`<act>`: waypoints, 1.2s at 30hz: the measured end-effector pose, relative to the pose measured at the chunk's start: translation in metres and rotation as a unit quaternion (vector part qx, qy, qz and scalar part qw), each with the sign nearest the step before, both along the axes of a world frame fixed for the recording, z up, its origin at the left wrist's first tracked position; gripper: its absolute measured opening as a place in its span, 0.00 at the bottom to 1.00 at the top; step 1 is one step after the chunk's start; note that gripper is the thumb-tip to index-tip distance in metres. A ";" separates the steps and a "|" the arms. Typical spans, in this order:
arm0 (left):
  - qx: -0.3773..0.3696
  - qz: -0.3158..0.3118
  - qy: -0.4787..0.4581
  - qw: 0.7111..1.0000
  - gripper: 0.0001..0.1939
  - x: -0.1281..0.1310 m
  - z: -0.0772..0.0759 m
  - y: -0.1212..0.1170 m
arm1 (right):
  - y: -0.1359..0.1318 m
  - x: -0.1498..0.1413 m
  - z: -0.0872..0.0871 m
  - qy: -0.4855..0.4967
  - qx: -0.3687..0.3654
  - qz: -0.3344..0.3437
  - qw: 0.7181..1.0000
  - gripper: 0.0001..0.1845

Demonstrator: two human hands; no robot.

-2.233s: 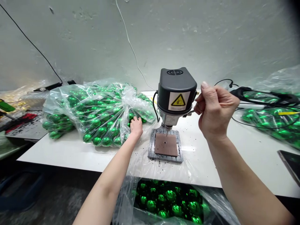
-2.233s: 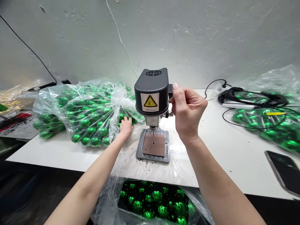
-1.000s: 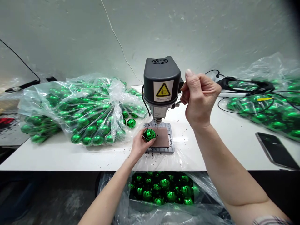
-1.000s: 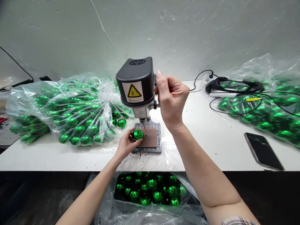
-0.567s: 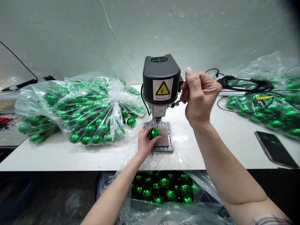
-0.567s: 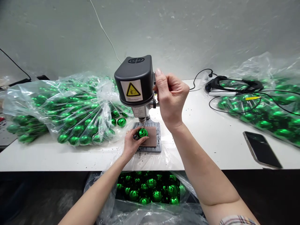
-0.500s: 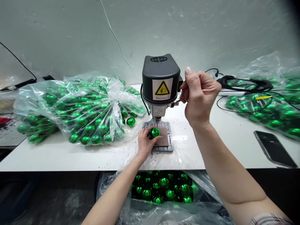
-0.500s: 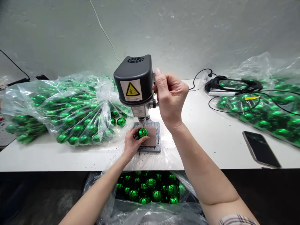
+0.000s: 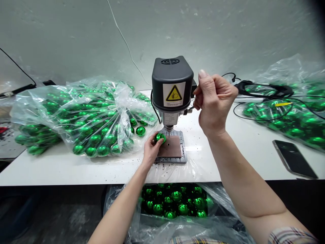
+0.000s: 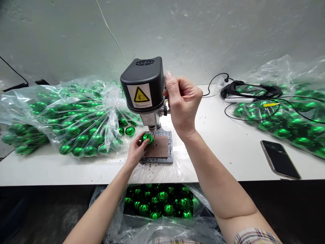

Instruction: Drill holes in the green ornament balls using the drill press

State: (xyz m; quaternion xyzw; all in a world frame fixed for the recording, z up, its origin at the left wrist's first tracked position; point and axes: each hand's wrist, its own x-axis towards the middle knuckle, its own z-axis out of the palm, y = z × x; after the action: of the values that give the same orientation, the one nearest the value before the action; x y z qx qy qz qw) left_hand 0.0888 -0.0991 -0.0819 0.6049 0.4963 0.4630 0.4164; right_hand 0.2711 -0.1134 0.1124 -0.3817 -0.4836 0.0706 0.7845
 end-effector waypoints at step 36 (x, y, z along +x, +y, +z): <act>0.108 0.017 0.090 0.990 0.28 0.021 -0.007 -0.019 | 0.004 -0.002 0.013 0.041 0.004 0.040 0.998 0.27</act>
State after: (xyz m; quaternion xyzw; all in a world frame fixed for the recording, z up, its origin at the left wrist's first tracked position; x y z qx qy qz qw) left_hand 0.1099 -0.1182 -0.0892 0.6769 0.4893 0.4647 0.2939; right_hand 0.2687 -0.1091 0.1252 -0.3560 -0.4665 0.1154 0.8014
